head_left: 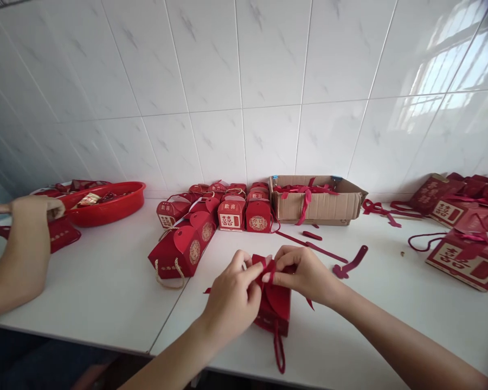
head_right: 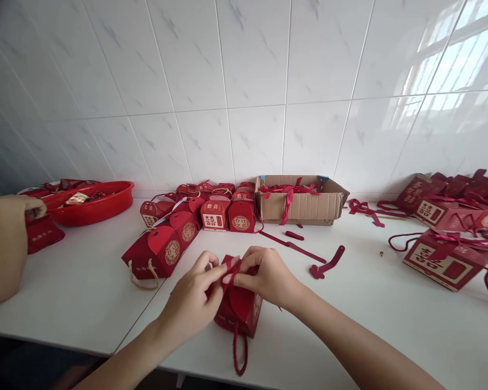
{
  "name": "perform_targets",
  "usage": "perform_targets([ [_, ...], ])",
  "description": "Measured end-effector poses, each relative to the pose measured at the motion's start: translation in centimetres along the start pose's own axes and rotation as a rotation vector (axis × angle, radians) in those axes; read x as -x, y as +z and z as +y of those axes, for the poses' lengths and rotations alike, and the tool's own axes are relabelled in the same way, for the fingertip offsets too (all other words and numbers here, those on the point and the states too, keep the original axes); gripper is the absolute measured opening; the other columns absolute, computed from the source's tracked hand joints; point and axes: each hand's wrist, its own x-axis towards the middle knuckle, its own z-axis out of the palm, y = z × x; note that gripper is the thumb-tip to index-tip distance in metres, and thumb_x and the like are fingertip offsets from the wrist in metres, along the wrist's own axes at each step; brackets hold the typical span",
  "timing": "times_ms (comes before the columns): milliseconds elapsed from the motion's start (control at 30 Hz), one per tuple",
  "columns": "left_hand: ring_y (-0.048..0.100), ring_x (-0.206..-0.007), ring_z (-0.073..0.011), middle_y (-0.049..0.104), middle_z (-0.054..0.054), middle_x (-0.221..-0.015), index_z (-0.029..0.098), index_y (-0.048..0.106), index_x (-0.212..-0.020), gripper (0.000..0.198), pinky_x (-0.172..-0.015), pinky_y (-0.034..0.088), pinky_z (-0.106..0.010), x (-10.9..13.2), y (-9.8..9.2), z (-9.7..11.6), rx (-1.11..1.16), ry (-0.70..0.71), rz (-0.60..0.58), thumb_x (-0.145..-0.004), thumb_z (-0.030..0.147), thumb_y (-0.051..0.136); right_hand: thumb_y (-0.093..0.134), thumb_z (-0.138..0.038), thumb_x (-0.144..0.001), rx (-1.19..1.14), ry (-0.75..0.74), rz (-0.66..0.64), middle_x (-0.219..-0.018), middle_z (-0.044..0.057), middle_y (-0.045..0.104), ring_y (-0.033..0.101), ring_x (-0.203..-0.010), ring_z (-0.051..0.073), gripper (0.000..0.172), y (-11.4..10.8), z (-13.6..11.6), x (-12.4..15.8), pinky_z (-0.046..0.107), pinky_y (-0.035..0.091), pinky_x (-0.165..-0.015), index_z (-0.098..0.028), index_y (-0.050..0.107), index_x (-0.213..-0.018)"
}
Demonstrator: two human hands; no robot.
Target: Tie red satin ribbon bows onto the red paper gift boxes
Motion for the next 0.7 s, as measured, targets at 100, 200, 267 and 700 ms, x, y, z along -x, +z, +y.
perform_targets([
  [100, 0.052, -0.074, -0.0171, 0.046, -0.006, -0.091, 0.023, 0.063, -0.105, 0.040, -0.058, 0.043, -0.026, 0.2, 0.5, 0.1, -0.116, 0.042, 0.002, -0.075, 0.007, 0.042, 0.065, -0.020, -0.068, 0.000, 0.047, -0.063, -0.080, 0.002, 0.063, 0.055, -0.067, 0.013, 0.011, 0.5, -0.1, -0.3, 0.024, 0.043, -0.060, -0.018, 0.063, -0.058],
  [200, 0.053, -0.072, -0.0147, 0.045, -0.007, -0.096, 0.025, 0.058, -0.118, 0.042, -0.065, 0.047, -0.028, 0.3, 0.7, -0.5, 0.016, 0.097, -0.026, -0.082, 0.010, 0.041, 0.058, -0.015, -0.066, 0.039, 0.105, -0.068, -0.074, 0.000, 0.059, 0.051, -0.063, 0.012, 0.005, 0.4, -0.3, -0.4, 0.023, 0.041, -0.056, -0.017, 0.058, -0.061],
  [267, 0.052, -0.069, -0.0118, 0.045, -0.007, -0.100, 0.025, 0.058, -0.119, 0.038, -0.067, 0.048, -0.027, 0.2, 0.6, -1.2, 0.138, 0.150, -0.046, -0.087, 0.014, 0.040, 0.056, -0.016, -0.065, 0.090, 0.118, -0.088, -0.070, -0.001, 0.054, 0.046, -0.059, 0.010, 0.006, 0.2, -0.6, -0.5, 0.023, 0.037, -0.052, -0.018, 0.053, -0.060],
  [700, 0.051, -0.068, -0.0115, 0.051, -0.005, -0.089, 0.018, 0.068, -0.084, 0.020, -0.059, 0.043, -0.024, -1.4, -0.7, -3.5, 0.238, 0.074, -0.006, -0.087, 0.028, 0.051, 0.054, -0.016, -0.066, 0.326, 0.009, -0.195, -0.076, 0.000, 0.052, 0.042, -0.059, 0.009, 0.011, -1.3, -0.5, -0.2, 0.025, 0.034, -0.054, -0.018, 0.048, -0.058],
])
